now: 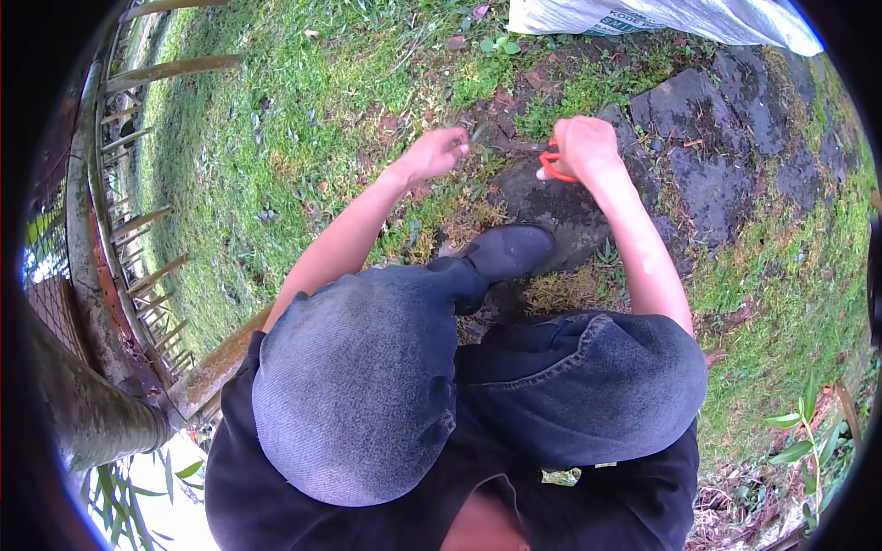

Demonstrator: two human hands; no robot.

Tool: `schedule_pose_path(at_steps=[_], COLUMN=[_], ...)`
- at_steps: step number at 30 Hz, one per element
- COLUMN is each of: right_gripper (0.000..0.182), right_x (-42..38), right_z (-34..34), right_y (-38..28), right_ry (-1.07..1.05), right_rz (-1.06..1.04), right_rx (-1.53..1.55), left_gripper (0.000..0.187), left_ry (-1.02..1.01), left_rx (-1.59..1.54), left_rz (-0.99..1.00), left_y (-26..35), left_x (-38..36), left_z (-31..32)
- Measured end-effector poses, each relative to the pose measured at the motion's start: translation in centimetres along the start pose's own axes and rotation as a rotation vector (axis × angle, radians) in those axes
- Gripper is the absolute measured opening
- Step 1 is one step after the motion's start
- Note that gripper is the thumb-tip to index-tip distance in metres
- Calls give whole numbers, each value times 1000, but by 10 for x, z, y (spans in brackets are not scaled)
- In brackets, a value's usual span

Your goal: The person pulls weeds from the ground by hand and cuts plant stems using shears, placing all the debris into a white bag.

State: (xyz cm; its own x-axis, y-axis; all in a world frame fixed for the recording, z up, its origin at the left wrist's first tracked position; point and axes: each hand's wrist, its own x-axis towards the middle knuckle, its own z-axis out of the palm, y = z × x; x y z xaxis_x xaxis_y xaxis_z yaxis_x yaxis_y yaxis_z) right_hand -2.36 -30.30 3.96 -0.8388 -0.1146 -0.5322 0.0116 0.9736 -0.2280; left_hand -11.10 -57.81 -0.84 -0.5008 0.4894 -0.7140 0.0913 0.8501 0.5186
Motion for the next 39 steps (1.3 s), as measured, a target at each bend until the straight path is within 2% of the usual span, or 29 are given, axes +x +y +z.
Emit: schedule_pose_path(at_steps=[1, 4, 6, 9, 15, 18, 20, 24, 27, 30, 31, 34, 36, 39], right_gripper=[68, 75, 77, 71, 69, 67, 66, 57, 48, 44, 27, 12, 14, 16], right_x=[-5, -24, -36, -52, -61, -62, -58, -41, -28, -17, -17, -9, -7, -5], right_z=[0, 7, 19, 32, 29, 25, 27, 35, 44, 49, 40, 43, 38, 37], right_y=[2, 8, 13, 20, 22, 17, 11, -6, -14, -26, -33, -44, -47, -52], right_ry=[-20, -66, -71, -24, -27, -5, 23, 83, 121, 104, 26, 39, 4, -19], right_rz=[48, 179, 238, 230, 238, 194, 143, 6, -99, -117, -105, -85, -104, -74], right_rx=[28, 124, 207, 294, 352, 346, 310, 122, 55, 8, -33, -59, -60, -70], left_gripper=[19, 24, 37, 48, 42, 37, 33, 28, 25, 24, 24, 23, 23, 24], left_ry=[-78, -63, -63, -34, -35, -84, -18, -1, -29, -69, -55, -32, -38, -8], left_rx=[56, 215, 283, 401, 466, 451, 403, 352, 313, 351, 349, 350, 363, 377], left_rz=[16, 95, 137, 190, 366, 326, 376, 411, 317, 329, 331, 318, 278, 322], left_y=[3, -2, -6, -7, -12, -11, -21, -26, -13, -8, -9, -9, -5, -6], left_x=[-2, -3, -4, -7, -1, 6, 9, 17, 16, 21, 22, 21, 16, 16], left_z=[3, 29, 42, 53, 51, 44, 46, 43, 31, 29, 30, 33, 31, 34])
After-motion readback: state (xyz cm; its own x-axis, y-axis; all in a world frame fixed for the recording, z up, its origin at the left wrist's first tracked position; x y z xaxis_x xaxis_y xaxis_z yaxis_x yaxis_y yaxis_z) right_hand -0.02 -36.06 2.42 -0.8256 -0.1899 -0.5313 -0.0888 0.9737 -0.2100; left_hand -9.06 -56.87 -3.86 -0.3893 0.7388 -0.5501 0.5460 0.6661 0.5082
